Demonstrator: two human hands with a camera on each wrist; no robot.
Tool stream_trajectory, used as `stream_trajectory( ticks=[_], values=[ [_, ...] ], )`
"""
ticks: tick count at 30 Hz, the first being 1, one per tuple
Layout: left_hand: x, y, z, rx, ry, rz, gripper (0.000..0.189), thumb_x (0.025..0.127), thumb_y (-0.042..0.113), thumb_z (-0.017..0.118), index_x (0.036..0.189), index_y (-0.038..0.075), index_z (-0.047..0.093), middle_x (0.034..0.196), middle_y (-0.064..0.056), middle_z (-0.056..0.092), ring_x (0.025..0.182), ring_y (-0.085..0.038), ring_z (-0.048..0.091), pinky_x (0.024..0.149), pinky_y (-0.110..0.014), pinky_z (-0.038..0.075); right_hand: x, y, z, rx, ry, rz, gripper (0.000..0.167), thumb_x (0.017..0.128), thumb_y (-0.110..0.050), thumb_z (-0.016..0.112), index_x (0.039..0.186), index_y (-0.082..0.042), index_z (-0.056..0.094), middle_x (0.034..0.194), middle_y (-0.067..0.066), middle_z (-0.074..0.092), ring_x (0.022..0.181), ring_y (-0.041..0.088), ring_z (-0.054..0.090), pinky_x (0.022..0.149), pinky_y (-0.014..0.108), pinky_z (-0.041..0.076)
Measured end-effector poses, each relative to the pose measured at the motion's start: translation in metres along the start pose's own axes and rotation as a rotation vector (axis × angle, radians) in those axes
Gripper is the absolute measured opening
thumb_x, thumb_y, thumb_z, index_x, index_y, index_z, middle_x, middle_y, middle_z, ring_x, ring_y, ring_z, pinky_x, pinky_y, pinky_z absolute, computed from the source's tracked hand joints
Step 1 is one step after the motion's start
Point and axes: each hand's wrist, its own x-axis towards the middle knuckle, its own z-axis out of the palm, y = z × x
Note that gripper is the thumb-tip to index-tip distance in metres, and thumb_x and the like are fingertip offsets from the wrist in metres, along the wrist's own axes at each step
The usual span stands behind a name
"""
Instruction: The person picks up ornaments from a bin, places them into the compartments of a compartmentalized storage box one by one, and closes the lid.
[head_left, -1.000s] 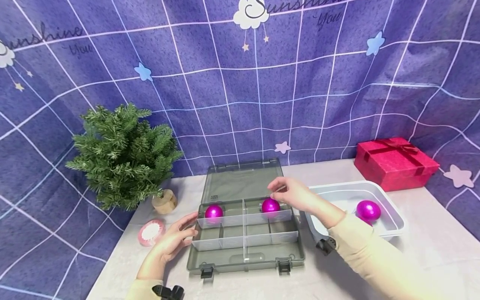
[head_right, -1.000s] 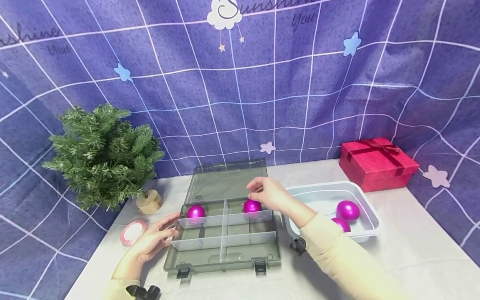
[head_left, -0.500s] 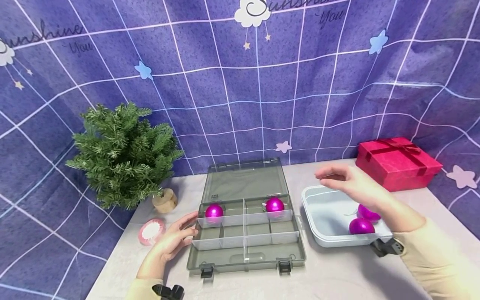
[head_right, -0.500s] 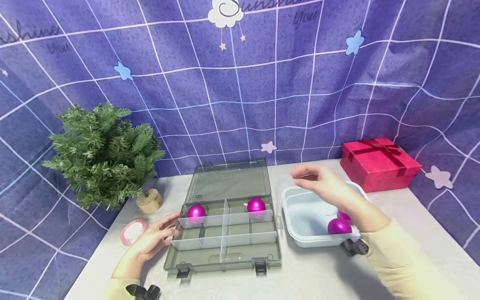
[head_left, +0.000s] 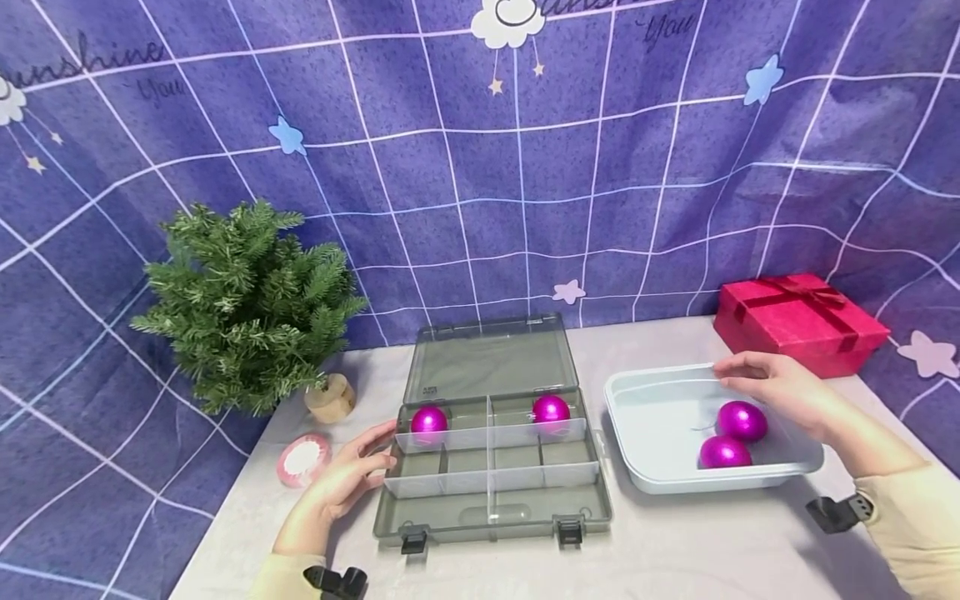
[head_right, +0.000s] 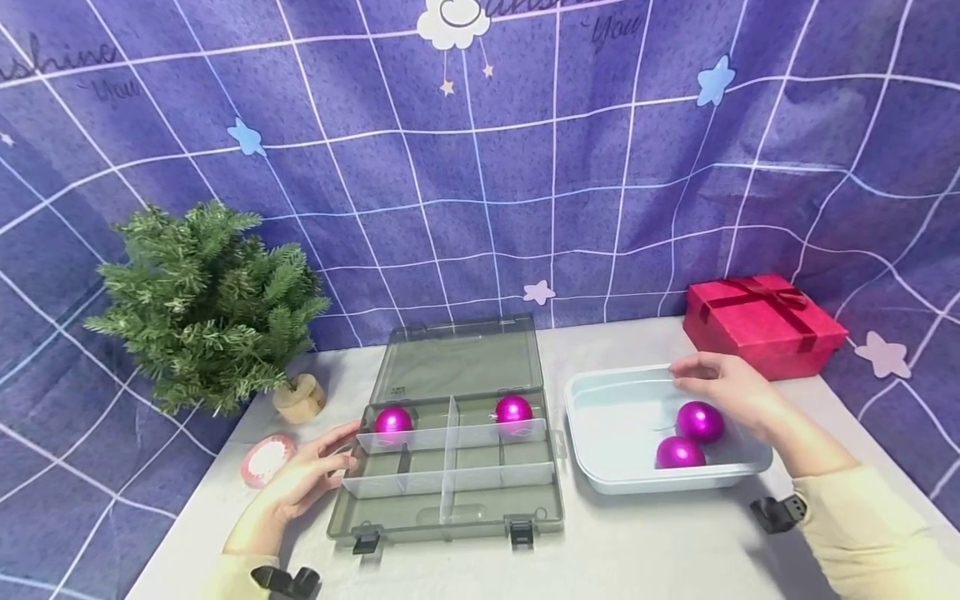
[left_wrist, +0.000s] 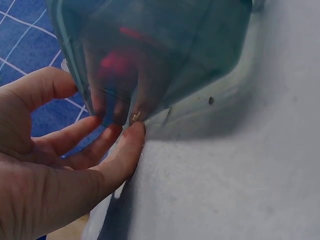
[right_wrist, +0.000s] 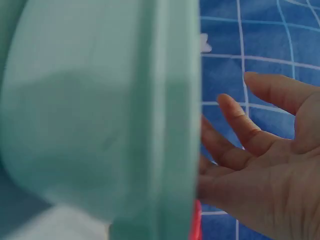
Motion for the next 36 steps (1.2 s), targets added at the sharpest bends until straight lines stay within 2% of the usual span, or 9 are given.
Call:
stream_trajectory(
  ticks=[6, 14, 20, 28, 36],
  values=[
    [0.001, 0.0, 0.0, 0.01, 0.01, -0.006, 0.076, 0.092, -0.002, 0.057, 0.159, -0.004, 0.021, 0.162, -0.029, 0.021, 0.109, -0.022, 0.053, 0.094, -0.041, 0.046, -0.003, 0.011, -0.001, 0.051, -0.08, 0.03, 0.04, 0.098, -0.003, 0.06, 0.13, 0.019, 0.054, 0.12, 0.023, 0.066, 0.096, -0.004, 0.061, 0.082, 0.012, 0.044],
    [0.003, -0.003, 0.0, 0.015, 0.015, -0.012, 0.077, 0.091, -0.002, 0.058, 0.159, -0.003, 0.023, 0.162, -0.028, 0.022, 0.116, -0.024, 0.051, 0.096, -0.042, 0.046, -0.006, 0.019, 0.01, 0.114, -0.127, 0.048, 0.047, 0.094, 0.001, 0.062, 0.133, 0.023, 0.046, 0.13, 0.037, 0.055, 0.097, -0.002, 0.06, 0.081, 0.017, 0.048],
    [0.002, -0.005, -0.001, 0.001, 0.0, 0.001, 0.076, 0.091, -0.002, 0.057, 0.159, -0.004, 0.022, 0.162, -0.029, 0.021, 0.117, -0.024, 0.051, 0.096, -0.042, 0.048, -0.009, 0.026, 0.02, 0.125, -0.159, 0.047, 0.049, 0.09, 0.004, 0.067, 0.13, 0.024, 0.047, 0.121, 0.031, 0.061, 0.096, 0.006, 0.062, 0.077, 0.027, 0.054],
    [0.002, -0.008, -0.002, -0.007, -0.002, 0.005, 0.076, 0.092, -0.002, 0.055, 0.159, -0.004, 0.021, 0.162, -0.029, 0.02, 0.115, -0.024, 0.052, 0.096, -0.041, 0.048, -0.005, 0.024, 0.026, -0.08, -0.093, 0.046, 0.044, 0.084, 0.005, 0.072, 0.122, 0.021, 0.056, 0.113, 0.031, 0.064, 0.101, 0.031, 0.063, 0.075, 0.024, 0.053],
    [0.002, -0.008, -0.003, -0.005, -0.018, 0.009, 0.076, 0.092, -0.002, 0.055, 0.16, -0.004, 0.02, 0.163, -0.029, 0.017, 0.115, -0.023, 0.052, 0.095, -0.039, 0.048, -0.004, 0.014, 0.027, -0.077, -0.005, 0.017, 0.044, 0.085, 0.004, 0.073, 0.123, 0.02, 0.056, 0.111, 0.031, 0.064, 0.098, 0.042, 0.067, 0.071, 0.025, 0.055]
  ],
)
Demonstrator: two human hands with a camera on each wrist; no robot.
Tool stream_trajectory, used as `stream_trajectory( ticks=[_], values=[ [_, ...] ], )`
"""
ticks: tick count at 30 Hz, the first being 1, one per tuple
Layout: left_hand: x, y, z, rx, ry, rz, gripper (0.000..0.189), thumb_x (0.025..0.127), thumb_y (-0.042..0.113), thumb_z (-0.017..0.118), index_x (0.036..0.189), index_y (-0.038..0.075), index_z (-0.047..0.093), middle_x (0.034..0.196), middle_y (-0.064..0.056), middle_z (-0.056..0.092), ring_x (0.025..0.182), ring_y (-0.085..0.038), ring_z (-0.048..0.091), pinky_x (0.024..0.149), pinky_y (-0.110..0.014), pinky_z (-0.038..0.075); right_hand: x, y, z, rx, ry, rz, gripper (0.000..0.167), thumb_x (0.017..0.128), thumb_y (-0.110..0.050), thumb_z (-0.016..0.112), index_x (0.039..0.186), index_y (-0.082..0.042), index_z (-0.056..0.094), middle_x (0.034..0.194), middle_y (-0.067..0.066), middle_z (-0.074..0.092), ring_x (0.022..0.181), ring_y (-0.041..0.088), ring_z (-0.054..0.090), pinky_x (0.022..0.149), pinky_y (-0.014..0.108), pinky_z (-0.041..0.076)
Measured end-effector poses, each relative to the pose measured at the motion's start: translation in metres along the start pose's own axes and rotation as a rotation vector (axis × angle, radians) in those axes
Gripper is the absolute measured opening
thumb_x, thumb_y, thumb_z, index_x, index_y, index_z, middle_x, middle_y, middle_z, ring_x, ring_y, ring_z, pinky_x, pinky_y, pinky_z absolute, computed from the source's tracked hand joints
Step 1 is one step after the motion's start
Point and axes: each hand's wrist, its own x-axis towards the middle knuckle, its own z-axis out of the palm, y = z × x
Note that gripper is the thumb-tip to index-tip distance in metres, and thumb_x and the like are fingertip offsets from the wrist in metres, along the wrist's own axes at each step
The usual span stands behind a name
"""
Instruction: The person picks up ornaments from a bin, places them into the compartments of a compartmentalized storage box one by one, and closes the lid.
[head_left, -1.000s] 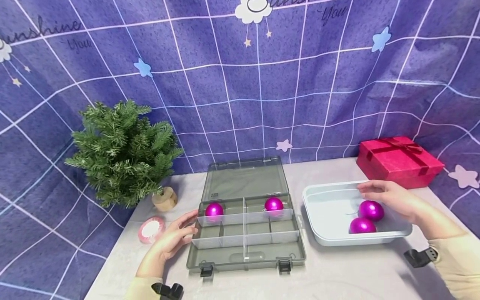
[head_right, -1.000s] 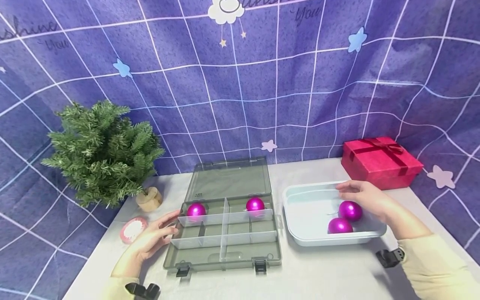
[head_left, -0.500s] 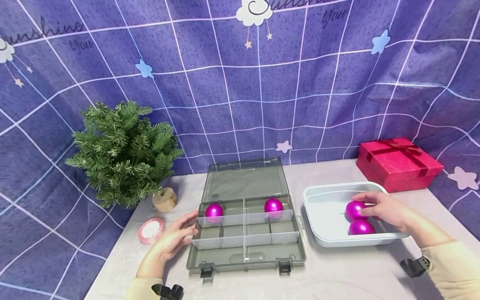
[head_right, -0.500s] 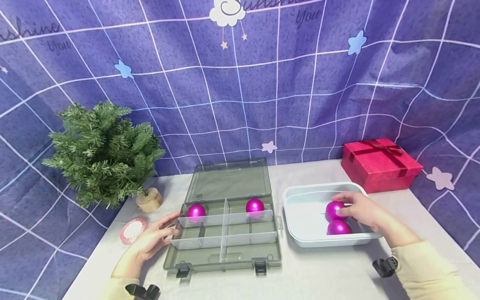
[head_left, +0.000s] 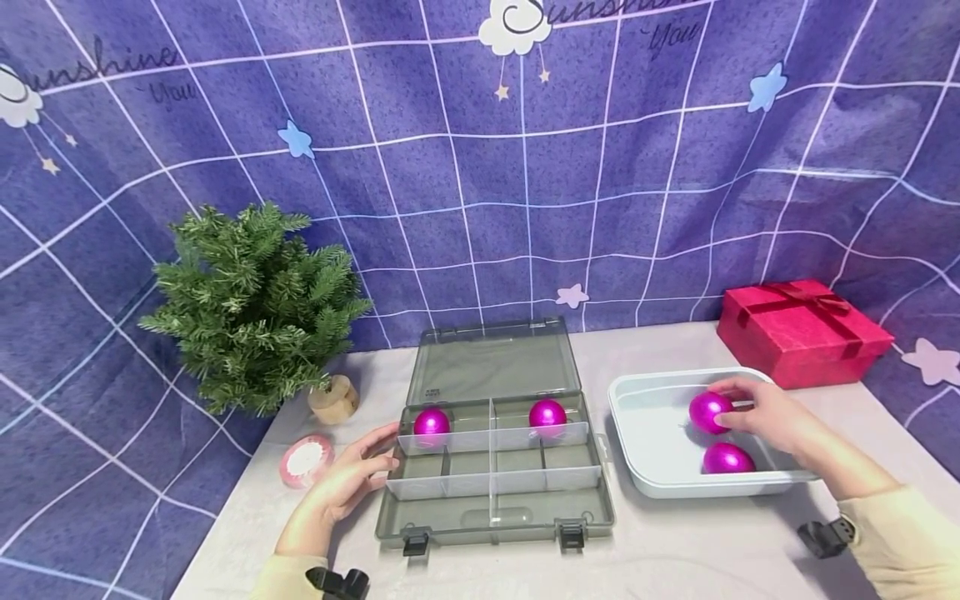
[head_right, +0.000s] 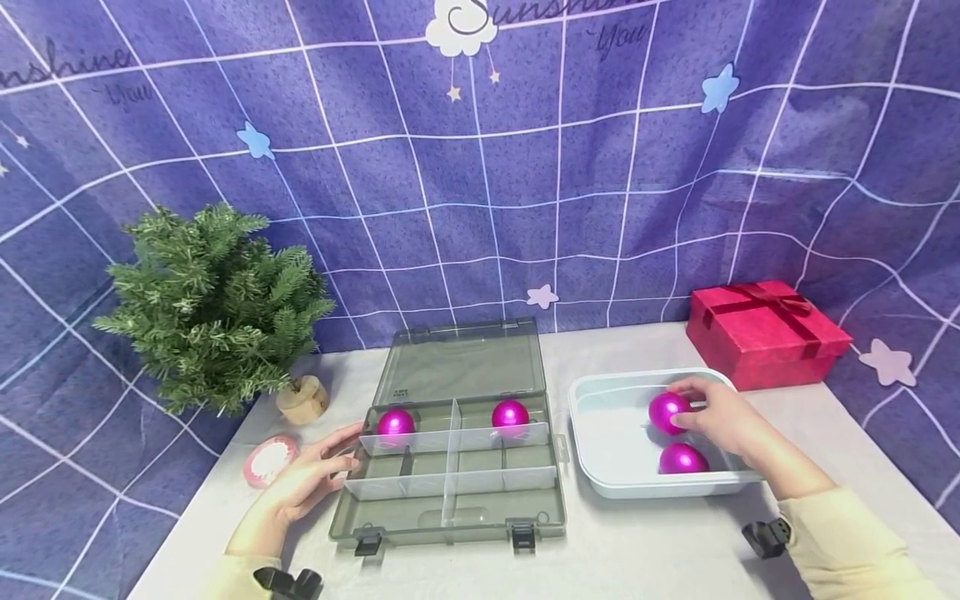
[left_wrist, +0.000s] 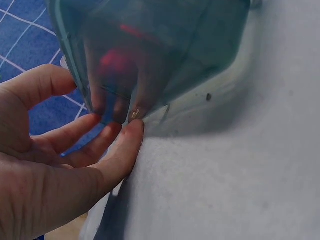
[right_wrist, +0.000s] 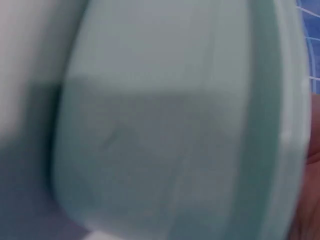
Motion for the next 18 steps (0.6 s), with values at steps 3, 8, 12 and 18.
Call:
stream_trajectory(
  ticks=[3, 8, 12, 18],
  values=[
    [0.0, 0.0, 0.0, -0.006, -0.003, -0.003, 0.076, 0.092, -0.002, 0.055, 0.16, -0.004, 0.018, 0.163, -0.03, 0.017, 0.113, -0.021, 0.053, 0.094, -0.038, 0.049, 0.002, -0.012, -0.001, 0.007, 0.035, -0.025, 0.046, 0.088, -0.001, 0.074, 0.127, 0.017, 0.056, 0.114, 0.031, 0.065, 0.101, 0.045, 0.067, 0.072, 0.023, 0.055],
    [-0.001, 0.0, -0.001, -0.02, -0.002, -0.015, 0.076, 0.093, -0.002, 0.055, 0.16, -0.003, 0.018, 0.163, -0.029, 0.016, 0.109, -0.019, 0.053, 0.092, -0.035, 0.049, 0.01, -0.042, 0.003, 0.028, 0.065, -0.056, 0.05, 0.091, -0.009, 0.075, 0.133, 0.011, 0.056, 0.123, 0.029, 0.065, 0.106, 0.041, 0.068, 0.077, 0.02, 0.054],
    [-0.002, 0.001, -0.001, -0.025, -0.01, -0.017, 0.077, 0.093, -0.002, 0.055, 0.161, -0.003, 0.017, 0.163, -0.029, 0.015, 0.108, -0.019, 0.054, 0.09, -0.033, 0.049, 0.013, -0.072, 0.013, 0.093, 0.056, -0.081, 0.05, 0.093, -0.013, 0.074, 0.136, 0.006, 0.057, 0.127, 0.024, 0.065, 0.113, 0.037, 0.066, 0.082, 0.022, 0.053],
    [-0.003, 0.001, 0.0, -0.04, -0.021, -0.026, 0.078, 0.093, -0.004, 0.054, 0.161, -0.002, 0.015, 0.163, -0.028, 0.014, 0.106, -0.017, 0.054, 0.089, -0.031, 0.048, 0.023, -0.114, 0.04, 0.19, 0.004, -0.159, 0.049, 0.093, -0.012, 0.073, 0.136, 0.005, 0.056, 0.126, 0.022, 0.066, 0.116, 0.04, 0.063, 0.087, 0.028, 0.053]
  ],
)
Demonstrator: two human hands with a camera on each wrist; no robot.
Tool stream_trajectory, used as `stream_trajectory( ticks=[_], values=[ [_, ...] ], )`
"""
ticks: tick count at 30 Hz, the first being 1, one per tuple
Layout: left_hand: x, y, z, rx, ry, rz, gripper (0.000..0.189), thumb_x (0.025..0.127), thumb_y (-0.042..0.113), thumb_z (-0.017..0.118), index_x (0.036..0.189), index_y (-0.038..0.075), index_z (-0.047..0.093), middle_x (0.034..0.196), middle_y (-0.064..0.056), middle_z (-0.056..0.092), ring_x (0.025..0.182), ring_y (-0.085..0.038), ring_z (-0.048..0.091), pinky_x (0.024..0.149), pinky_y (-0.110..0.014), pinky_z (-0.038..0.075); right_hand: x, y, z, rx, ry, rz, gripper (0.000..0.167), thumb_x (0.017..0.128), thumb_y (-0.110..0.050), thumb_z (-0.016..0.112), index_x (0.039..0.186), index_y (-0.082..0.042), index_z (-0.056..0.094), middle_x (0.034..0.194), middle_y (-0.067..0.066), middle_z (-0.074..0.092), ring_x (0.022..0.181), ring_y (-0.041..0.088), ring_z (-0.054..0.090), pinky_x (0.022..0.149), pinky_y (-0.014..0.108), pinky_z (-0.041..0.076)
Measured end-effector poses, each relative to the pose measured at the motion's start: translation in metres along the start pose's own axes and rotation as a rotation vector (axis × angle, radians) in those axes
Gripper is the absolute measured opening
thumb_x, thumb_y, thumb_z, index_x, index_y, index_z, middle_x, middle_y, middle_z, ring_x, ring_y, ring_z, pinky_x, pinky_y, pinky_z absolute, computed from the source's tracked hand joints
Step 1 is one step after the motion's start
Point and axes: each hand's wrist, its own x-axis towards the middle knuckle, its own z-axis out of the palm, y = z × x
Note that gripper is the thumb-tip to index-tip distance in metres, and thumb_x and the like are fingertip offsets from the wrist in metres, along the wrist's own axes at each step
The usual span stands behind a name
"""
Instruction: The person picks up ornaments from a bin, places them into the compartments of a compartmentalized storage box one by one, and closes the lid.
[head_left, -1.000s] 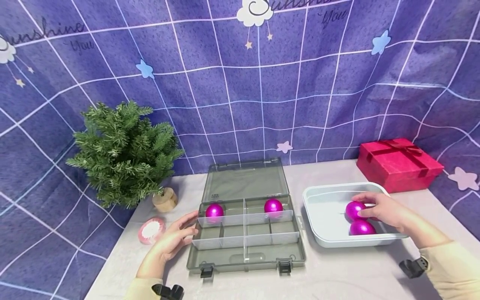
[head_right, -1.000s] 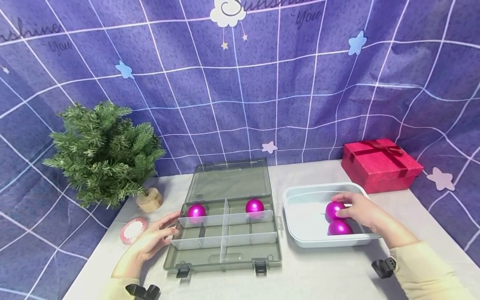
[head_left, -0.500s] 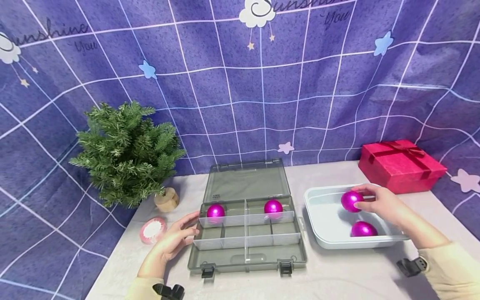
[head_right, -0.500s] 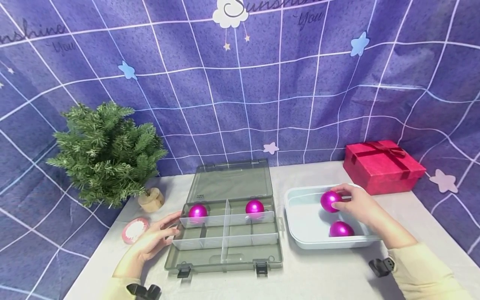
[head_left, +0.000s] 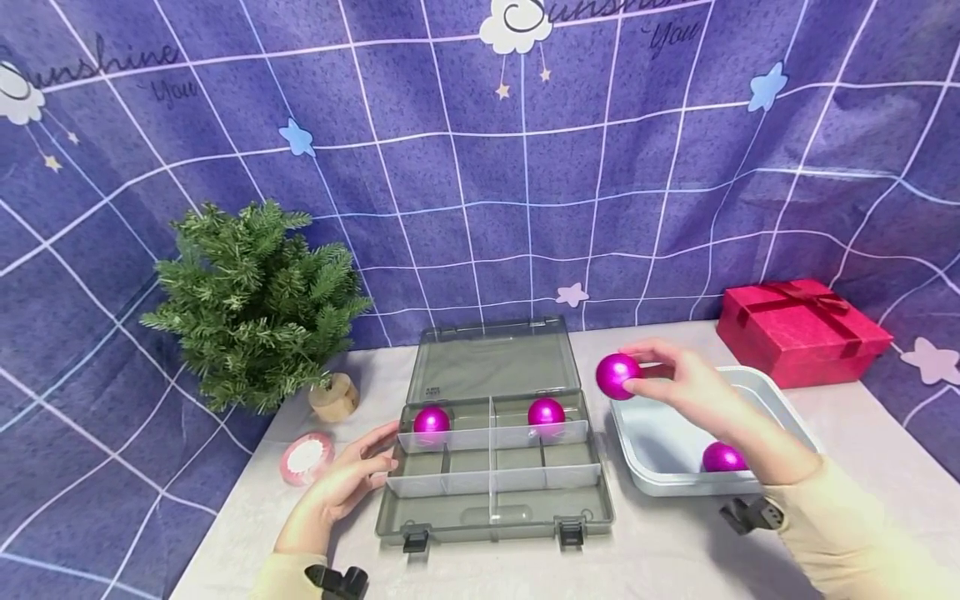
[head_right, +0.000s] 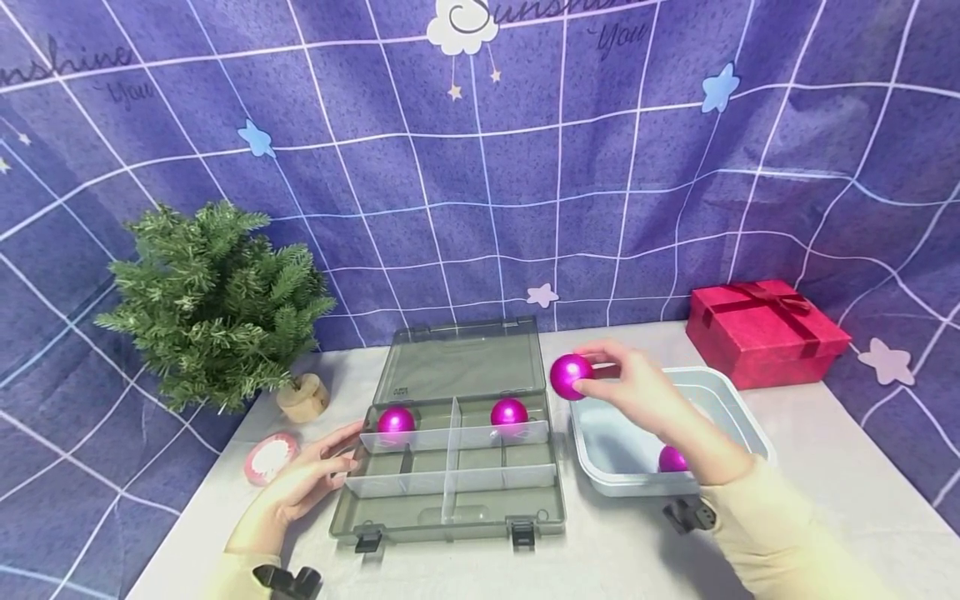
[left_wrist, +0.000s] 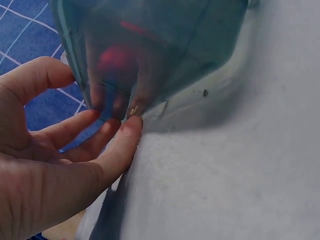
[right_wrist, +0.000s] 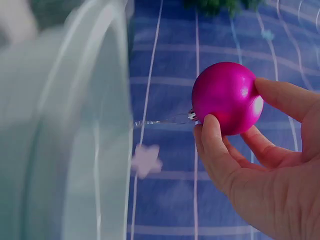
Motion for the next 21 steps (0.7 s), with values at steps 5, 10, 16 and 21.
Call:
stream_trajectory(
  ticks=[5, 10, 16, 21],
  values=[
    [-0.001, 0.0, 0.0, 0.009, -0.003, -0.002, 0.079, 0.093, -0.004, 0.054, 0.161, -0.001, 0.015, 0.164, -0.028, 0.013, 0.112, -0.02, 0.053, 0.093, -0.032, 0.046, 0.014, -0.02, 0.037, 0.06, -0.058, -0.039, 0.047, 0.091, -0.013, 0.075, 0.133, 0.002, 0.06, 0.123, 0.016, 0.068, 0.116, 0.036, 0.063, 0.093, 0.04, 0.052],
    [-0.001, 0.002, -0.001, 0.015, 0.001, -0.007, 0.08, 0.092, -0.003, 0.055, 0.162, -0.001, 0.015, 0.164, -0.028, 0.013, 0.115, -0.022, 0.051, 0.095, -0.034, 0.044, 0.029, -0.034, 0.076, 0.087, -0.13, -0.082, 0.043, 0.09, -0.013, 0.077, 0.129, -0.001, 0.062, 0.12, 0.014, 0.069, 0.115, 0.034, 0.063, 0.096, 0.051, 0.051],
    [-0.001, 0.003, -0.001, 0.009, 0.006, -0.008, 0.08, 0.092, -0.003, 0.055, 0.162, -0.001, 0.015, 0.163, -0.028, 0.013, 0.113, -0.021, 0.052, 0.094, -0.033, 0.046, 0.044, -0.05, 0.12, 0.079, -0.197, -0.113, 0.041, 0.088, -0.012, 0.079, 0.127, -0.006, 0.066, 0.122, 0.012, 0.069, 0.111, 0.032, 0.065, 0.091, 0.05, 0.054],
    [-0.002, 0.001, 0.0, 0.004, -0.009, 0.001, 0.08, 0.092, -0.004, 0.054, 0.162, -0.001, 0.014, 0.163, -0.028, 0.014, 0.117, -0.023, 0.05, 0.096, -0.035, 0.045, 0.054, -0.061, 0.154, 0.058, -0.267, -0.118, 0.039, 0.088, -0.014, 0.08, 0.124, -0.011, 0.067, 0.119, 0.006, 0.07, 0.107, 0.026, 0.066, 0.097, 0.049, 0.051]
  ],
)
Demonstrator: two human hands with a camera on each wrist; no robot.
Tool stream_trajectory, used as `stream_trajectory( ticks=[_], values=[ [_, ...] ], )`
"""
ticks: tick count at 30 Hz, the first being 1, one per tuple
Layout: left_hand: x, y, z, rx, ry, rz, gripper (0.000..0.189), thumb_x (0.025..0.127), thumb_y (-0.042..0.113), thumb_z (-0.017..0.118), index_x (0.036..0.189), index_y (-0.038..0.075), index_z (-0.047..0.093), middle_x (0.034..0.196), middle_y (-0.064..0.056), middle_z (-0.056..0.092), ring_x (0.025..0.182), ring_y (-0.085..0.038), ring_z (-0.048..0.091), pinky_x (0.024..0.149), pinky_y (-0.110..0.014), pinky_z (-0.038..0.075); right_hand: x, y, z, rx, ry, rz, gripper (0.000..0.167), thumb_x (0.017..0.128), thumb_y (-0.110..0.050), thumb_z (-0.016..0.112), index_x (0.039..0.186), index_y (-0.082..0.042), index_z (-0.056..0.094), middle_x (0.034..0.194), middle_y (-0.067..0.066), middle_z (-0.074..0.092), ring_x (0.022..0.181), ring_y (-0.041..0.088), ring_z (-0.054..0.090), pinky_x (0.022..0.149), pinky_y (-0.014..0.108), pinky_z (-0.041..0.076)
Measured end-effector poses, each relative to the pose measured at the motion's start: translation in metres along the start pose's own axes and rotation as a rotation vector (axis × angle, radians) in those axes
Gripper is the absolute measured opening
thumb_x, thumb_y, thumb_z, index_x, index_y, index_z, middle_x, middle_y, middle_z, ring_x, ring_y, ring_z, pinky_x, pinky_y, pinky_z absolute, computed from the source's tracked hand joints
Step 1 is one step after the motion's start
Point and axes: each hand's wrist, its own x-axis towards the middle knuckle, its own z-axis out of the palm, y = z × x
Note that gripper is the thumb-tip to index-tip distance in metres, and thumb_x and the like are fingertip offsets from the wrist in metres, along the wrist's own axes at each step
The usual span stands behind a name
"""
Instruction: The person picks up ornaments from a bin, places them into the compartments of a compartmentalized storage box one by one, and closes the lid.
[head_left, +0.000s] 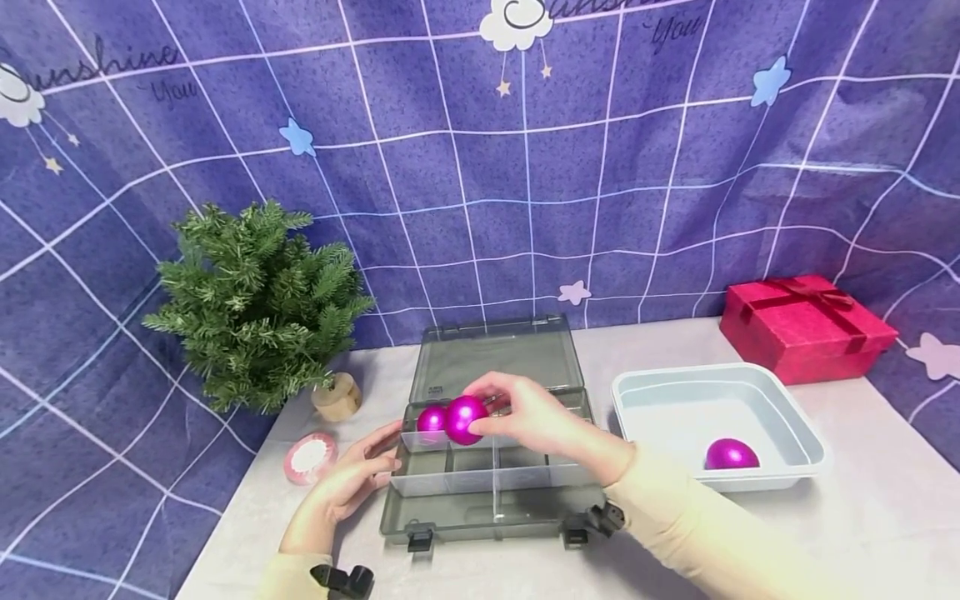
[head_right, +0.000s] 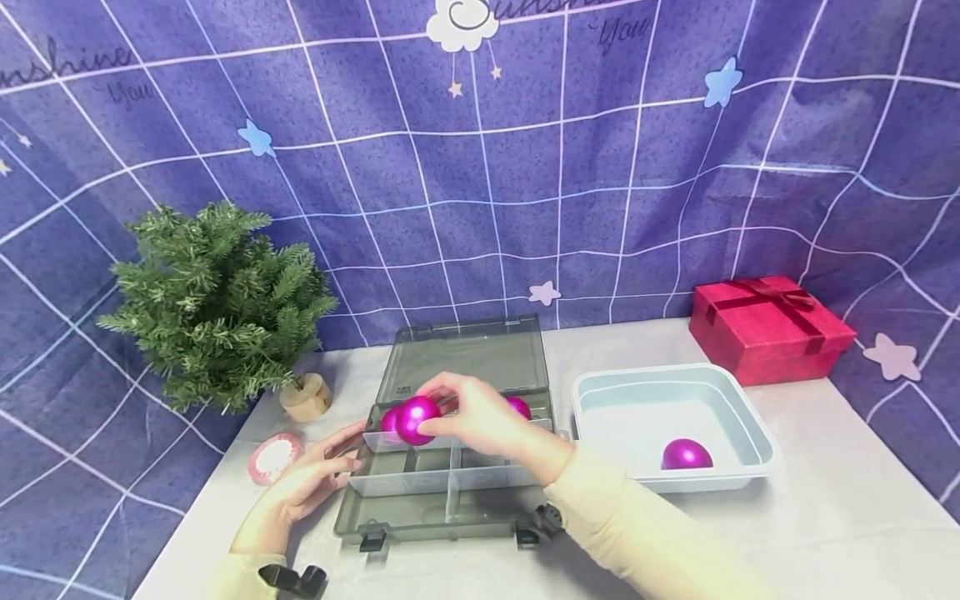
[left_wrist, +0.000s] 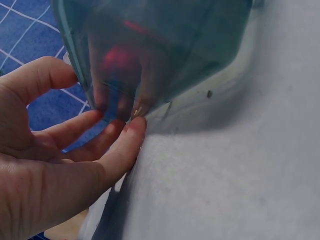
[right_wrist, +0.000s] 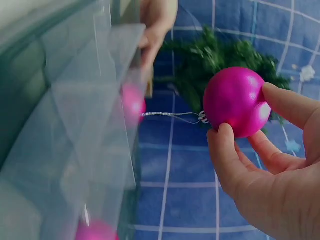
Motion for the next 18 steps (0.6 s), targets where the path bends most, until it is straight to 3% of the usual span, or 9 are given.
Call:
stream_trajectory(
  ticks=[5, 10, 18],
  values=[
    [0.0, 0.0, 0.0, 0.001, -0.003, 0.003, 0.08, 0.092, -0.004, 0.053, 0.161, -0.002, 0.014, 0.162, -0.029, 0.017, 0.123, -0.023, 0.048, 0.098, -0.036, 0.045, 0.02, -0.001, 0.032, 0.0, -0.033, 0.036, 0.037, 0.086, -0.015, 0.083, 0.119, -0.01, 0.069, 0.115, 0.006, 0.071, 0.104, 0.025, 0.067, 0.091, 0.042, 0.053],
    [-0.001, -0.001, 0.0, 0.006, -0.011, 0.015, 0.08, 0.091, -0.004, 0.053, 0.161, -0.002, 0.014, 0.162, -0.029, 0.017, 0.128, -0.018, 0.048, 0.099, -0.037, 0.044, 0.032, 0.008, 0.061, -0.07, -0.047, 0.081, 0.034, 0.083, -0.016, 0.085, 0.113, -0.013, 0.069, 0.114, 0.004, 0.072, 0.1, 0.019, 0.066, 0.087, 0.033, 0.052],
    [0.0, -0.001, 0.001, -0.016, -0.024, 0.017, 0.08, 0.091, -0.004, 0.053, 0.161, -0.002, 0.015, 0.16, -0.027, 0.023, 0.113, -0.017, 0.056, 0.097, -0.035, 0.046, 0.041, 0.016, 0.079, -0.13, -0.042, 0.117, 0.034, 0.083, -0.018, 0.086, 0.112, -0.014, 0.068, 0.115, 0.003, 0.072, 0.104, 0.019, 0.066, 0.091, 0.035, 0.05]
  ],
)
